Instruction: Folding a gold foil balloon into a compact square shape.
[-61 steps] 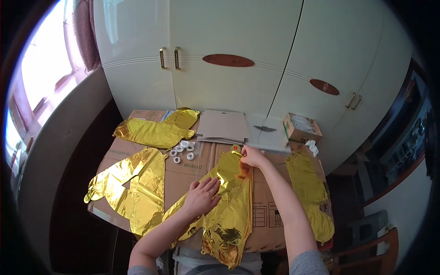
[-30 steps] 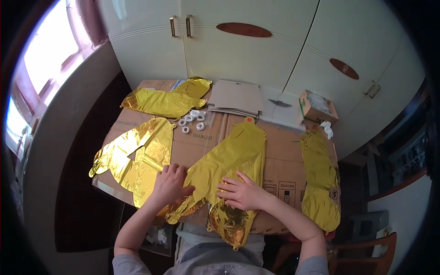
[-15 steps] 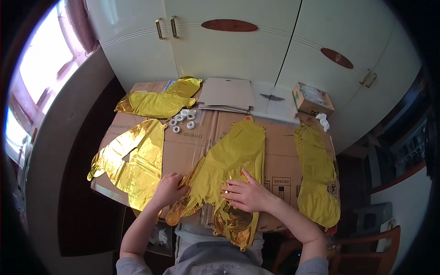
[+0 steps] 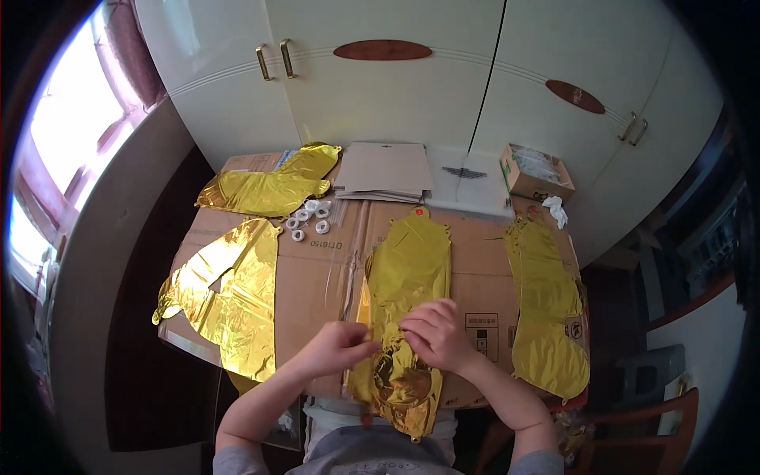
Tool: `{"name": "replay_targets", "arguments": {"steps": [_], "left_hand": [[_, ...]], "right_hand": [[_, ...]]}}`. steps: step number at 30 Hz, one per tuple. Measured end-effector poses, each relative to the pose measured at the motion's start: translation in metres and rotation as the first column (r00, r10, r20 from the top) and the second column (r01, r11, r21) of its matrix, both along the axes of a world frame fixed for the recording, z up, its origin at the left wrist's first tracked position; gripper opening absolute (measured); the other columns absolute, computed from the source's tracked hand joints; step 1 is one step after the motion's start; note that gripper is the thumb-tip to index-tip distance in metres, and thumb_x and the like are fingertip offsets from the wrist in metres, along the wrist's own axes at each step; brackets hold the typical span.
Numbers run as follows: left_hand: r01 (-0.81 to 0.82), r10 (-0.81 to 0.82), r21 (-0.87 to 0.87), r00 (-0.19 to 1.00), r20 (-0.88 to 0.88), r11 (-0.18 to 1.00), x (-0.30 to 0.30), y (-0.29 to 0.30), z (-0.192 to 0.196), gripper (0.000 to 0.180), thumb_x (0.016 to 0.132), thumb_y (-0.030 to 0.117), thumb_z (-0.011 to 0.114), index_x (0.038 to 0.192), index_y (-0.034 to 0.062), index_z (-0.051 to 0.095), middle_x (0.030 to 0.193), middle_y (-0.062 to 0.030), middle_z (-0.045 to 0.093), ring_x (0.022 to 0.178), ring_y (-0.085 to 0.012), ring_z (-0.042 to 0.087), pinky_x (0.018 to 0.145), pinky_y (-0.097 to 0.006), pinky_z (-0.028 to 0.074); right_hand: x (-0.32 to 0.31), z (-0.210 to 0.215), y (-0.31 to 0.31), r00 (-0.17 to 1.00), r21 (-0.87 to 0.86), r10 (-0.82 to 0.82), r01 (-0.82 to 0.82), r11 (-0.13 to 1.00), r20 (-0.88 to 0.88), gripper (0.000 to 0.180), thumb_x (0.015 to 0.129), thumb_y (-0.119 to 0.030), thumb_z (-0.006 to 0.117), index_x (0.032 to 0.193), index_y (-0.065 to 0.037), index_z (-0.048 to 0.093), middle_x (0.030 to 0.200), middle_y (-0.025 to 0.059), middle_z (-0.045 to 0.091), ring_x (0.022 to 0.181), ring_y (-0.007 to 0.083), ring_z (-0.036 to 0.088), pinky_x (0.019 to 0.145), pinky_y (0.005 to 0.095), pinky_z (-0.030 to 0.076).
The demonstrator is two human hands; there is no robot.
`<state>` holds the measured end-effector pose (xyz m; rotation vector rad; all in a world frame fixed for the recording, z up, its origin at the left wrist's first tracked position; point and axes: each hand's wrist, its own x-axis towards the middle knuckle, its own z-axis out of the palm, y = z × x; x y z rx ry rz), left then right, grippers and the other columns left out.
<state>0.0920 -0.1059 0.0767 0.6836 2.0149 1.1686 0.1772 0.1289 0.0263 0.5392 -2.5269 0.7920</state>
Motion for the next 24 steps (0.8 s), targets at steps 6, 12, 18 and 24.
{"name": "replay_targets", "arguments": {"steps": [6, 12, 18, 24], "left_hand": [[0.2, -0.22, -0.092, 0.855, -0.469, 0.975, 0.024, 0.057, -0.018, 0.031, 0.088, 0.036, 0.066, 0.078, 0.0068, 0.069, 0.065, -0.0134, 0.064, 0.059, -0.0295, 0.066, 0.057, -0.04, 0.053], [0.247, -0.3, -0.171, 0.743, -0.599, 0.954, 0.03, 0.066, -0.031, 0.027, 0.088, 0.036, 0.066, 0.083, 0.01, 0.07, 0.065, -0.0112, 0.065, 0.059, -0.03, 0.066, 0.056, -0.041, 0.053], [0.264, -0.285, -0.132, 0.707, -0.647, 0.955, 0.029, 0.061, -0.015, 0.021, 0.087, 0.031, 0.069, 0.086, 0.01, 0.069, 0.072, -0.0065, 0.064, 0.068, -0.0269, 0.066, 0.06, -0.04, 0.053], [0.092, -0.13, -0.094, 0.562, -0.817, 0.991, -0.028, 0.049, -0.031, 0.037, 0.088, 0.031, 0.065, 0.116, 0.0066, 0.061, 0.118, -0.0108, 0.062, 0.12, -0.0315, 0.054, 0.096, -0.046, 0.044]], "right_hand": [[0.004, -0.006, 0.007, 0.902, -0.566, 0.04, 0.235, 0.79, 0.431, 0.025, 0.089, -0.021, 0.067, 0.106, -0.005, 0.061, 0.083, 0.008, 0.069, 0.082, 0.0262, 0.067, 0.079, 0.0397, 0.049], [-0.005, -0.008, 0.007, 0.904, -0.41, -0.05, 0.241, 0.88, 0.425, 0.03, 0.087, -0.024, 0.07, 0.107, -0.006, 0.058, 0.074, 0.0039, 0.071, 0.072, 0.0232, 0.069, 0.073, 0.0375, 0.047], [-0.009, -0.015, 0.005, 0.937, -0.292, -0.183, 0.272, 0.917, 0.298, 0.028, 0.082, -0.014, 0.074, 0.106, -0.008, 0.061, 0.07, 0.002, 0.067, 0.061, 0.0173, 0.064, 0.066, 0.0332, 0.048], [-0.004, -0.015, 0.005, 0.93, -0.029, -0.263, 0.28, 0.96, 0.258, 0.023, 0.081, -0.016, 0.069, 0.103, -0.018, 0.064, 0.079, -0.0042, 0.067, 0.081, 0.0168, 0.061, 0.084, 0.0393, 0.037]]}}
